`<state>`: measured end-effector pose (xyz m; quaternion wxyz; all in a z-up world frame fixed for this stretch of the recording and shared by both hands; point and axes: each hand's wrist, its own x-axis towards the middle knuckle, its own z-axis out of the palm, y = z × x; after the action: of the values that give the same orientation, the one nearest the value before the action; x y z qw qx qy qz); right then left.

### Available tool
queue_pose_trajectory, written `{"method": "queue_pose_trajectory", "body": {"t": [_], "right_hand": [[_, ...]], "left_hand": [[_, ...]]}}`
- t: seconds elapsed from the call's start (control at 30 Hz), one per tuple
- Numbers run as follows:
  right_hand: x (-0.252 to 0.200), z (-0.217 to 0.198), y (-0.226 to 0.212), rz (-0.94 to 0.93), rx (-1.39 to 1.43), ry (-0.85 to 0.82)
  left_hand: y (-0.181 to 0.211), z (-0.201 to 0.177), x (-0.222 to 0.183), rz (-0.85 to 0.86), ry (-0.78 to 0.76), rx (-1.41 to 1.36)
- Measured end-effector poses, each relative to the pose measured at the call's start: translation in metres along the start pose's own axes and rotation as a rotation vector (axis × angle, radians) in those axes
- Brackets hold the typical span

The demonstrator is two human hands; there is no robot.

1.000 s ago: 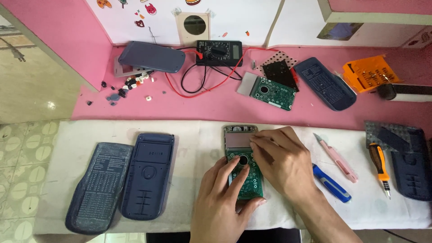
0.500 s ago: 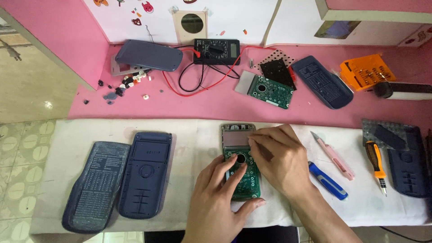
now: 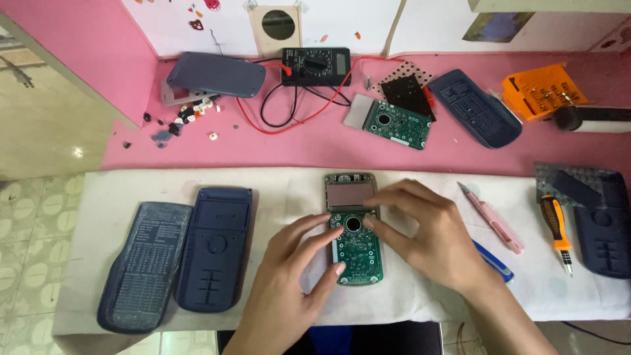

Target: Assembling a scientific calculator by placing the keypad and circuit board into the housing and securing the components.

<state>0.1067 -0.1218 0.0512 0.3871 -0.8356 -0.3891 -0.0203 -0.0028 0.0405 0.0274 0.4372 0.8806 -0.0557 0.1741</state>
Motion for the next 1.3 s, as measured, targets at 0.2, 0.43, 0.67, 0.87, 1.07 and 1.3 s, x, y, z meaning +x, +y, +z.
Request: {"method": "queue_pose_trajectory", "body": {"t": [0.2, 0.43, 0.67, 0.87, 1.07, 1.3], "right_hand": [[-0.03, -0.012, -0.003, 0.277, 0.061, -0.204], [-0.031, -0.009, 0.001, 0.519, 0.015, -0.291], [-0.027, -0.006, 0.0, 0.541, -0.042, -0.33], [-0.025, -0.005, -0.001, 0.585, -0.103, -0.384], [-0.035, 0.002, 0.004, 0.424, -0.083, -0.279], [-0.067, -0.001, 0.006, 0.096, -0.364, 0.369]], "left_hand": [[-0.013, -0.001, 0.003, 0.009, -0.027, 0.004], [-0.012, 0.0, 0.002, 0.023, -0.024, 0.047], [-0.015, 0.001, 0.002, 0.062, -0.057, 0.08], [-0.013, 0.002, 0.003, 0.077, -0.048, 0.108], [-0.007, 0.0, 0.003, 0.057, -0.048, 0.102], [-0.006, -0.003, 0.001, 0.074, -0.075, 0.107]]}}
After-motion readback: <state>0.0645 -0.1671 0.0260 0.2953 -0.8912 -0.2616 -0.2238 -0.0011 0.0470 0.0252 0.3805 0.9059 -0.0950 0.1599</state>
